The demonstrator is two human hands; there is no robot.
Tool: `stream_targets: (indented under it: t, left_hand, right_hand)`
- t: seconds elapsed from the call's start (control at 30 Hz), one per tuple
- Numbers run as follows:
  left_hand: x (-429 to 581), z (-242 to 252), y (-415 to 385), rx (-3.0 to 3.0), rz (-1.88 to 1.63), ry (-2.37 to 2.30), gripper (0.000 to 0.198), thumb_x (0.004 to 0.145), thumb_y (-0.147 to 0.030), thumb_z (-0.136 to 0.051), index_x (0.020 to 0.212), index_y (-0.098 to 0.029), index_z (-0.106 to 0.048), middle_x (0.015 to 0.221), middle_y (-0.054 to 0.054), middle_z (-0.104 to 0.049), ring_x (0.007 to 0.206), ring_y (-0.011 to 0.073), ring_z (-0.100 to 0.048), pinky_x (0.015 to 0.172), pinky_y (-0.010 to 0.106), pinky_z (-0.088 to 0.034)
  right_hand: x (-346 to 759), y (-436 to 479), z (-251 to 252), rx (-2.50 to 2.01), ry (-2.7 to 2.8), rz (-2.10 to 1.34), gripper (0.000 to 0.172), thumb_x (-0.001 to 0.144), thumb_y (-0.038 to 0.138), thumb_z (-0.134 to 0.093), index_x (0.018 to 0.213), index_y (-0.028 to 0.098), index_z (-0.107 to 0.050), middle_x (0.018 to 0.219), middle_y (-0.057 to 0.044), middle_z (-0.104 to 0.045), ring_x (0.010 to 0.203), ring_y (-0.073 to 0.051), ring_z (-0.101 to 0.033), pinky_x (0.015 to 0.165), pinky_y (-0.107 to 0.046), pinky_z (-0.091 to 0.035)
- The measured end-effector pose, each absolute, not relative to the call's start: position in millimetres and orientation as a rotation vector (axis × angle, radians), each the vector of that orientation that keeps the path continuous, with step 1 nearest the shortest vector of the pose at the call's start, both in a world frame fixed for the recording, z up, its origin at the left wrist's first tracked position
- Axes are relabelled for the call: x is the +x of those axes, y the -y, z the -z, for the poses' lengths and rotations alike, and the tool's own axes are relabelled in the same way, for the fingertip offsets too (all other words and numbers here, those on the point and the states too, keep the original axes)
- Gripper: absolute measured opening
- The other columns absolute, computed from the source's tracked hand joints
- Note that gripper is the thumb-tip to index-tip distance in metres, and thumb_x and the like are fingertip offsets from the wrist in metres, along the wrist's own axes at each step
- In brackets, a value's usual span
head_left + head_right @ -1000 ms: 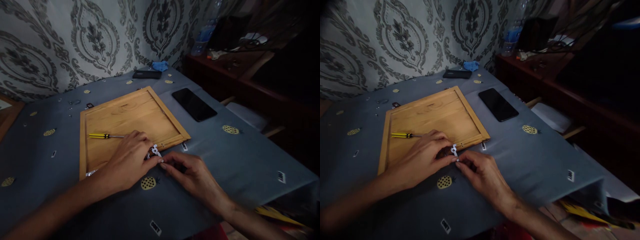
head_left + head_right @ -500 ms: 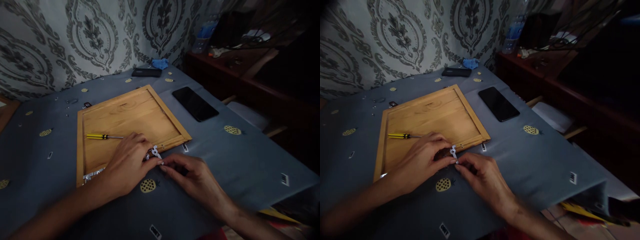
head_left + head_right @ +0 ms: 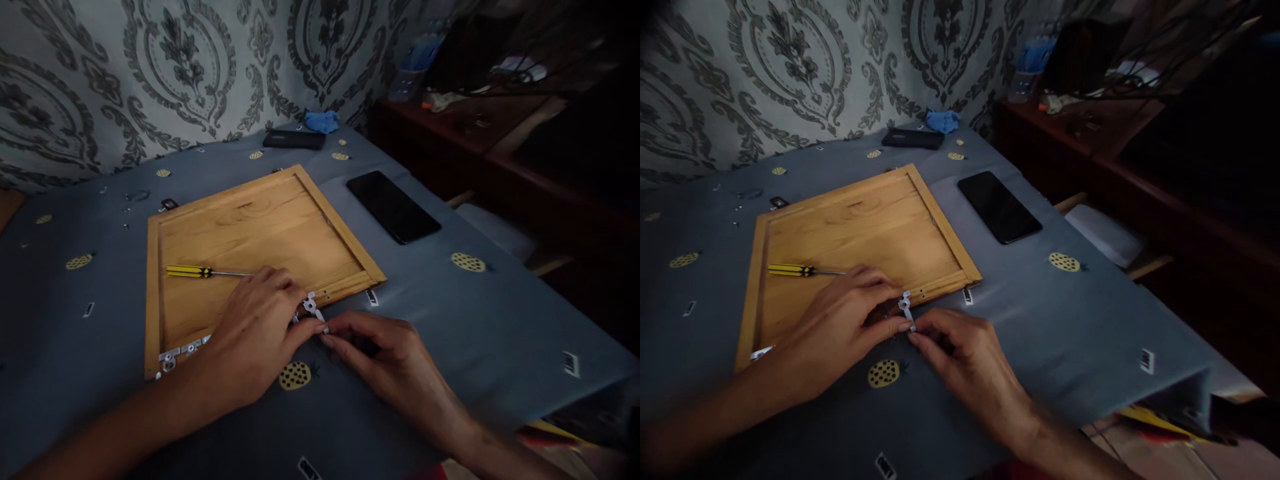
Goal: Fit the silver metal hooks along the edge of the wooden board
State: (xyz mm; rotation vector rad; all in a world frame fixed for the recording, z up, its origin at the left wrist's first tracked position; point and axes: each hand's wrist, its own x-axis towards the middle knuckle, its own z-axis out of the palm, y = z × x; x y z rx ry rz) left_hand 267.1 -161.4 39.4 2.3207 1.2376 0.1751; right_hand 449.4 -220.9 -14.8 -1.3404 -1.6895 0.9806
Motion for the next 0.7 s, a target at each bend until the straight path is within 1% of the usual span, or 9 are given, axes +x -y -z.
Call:
stream_targets:
  t: [0.1,0.23,0.37,0.7]
  left_hand:
    - [268.1,-40.2,162.7,2.326,-0.13,-1.253,0.015,0.091,-0.034,-0.068,0.094,-0.02,-0.07,0.099,0.004,-0.066,0.101,0.0257,-0.058,0.087,0.042,-0.047]
    - [269.1,-41.3,163.5,2.332,-0.097,-1.252,0.015,0.092,-0.034,-0.066,0.095,-0.02,-0.069,0.1,0.005,-0.066,0.102,0.0265,-0.058,0.087,0.043,-0.047]
    - [269.6,-42.0,163.4,2.332,-0.085,-1.26,0.015,0.092,-0.033,-0.066,0.095,-0.019,-0.069,0.101,0.004,-0.066,0.102,0.0269,-0.058,0.088,0.045,-0.046]
    - [270.3,-41.7,161.2,2.343,-0.084,-1.253,0.017,0.09,-0.036,-0.07,0.094,-0.019,-0.07,0.1,0.003,-0.067,0.102,0.0251,-0.058,0.089,0.041,-0.046]
  right_hand:
    - [448.9,220.7,15.0,-1.328,1.69,-0.963,0.017,0.092,0.031,-0.062,0.08,0.023,-0.07,0.062,0.003,-0.066,0.052,-0.011,-0.057,0.052,-0.025,-0.048]
    - [448.7,220.5,15.3,-1.336,1.695,-0.989,0.016,0.092,0.031,-0.061,0.081,0.023,-0.07,0.064,0.002,-0.068,0.054,-0.012,-0.06,0.053,-0.026,-0.048]
    - [449.4,221.2,15.3,-1.319,1.69,-0.965,0.015,0.092,0.029,-0.062,0.081,0.023,-0.07,0.063,0.003,-0.067,0.052,-0.011,-0.058,0.052,-0.025,-0.048]
    - [448.8,220.1,14.7,-1.307,1.687,-0.97,0.016,0.092,0.029,-0.061,0.082,0.021,-0.071,0.064,0.002,-0.068,0.052,-0.011,-0.059,0.052,-0.023,-0.048]
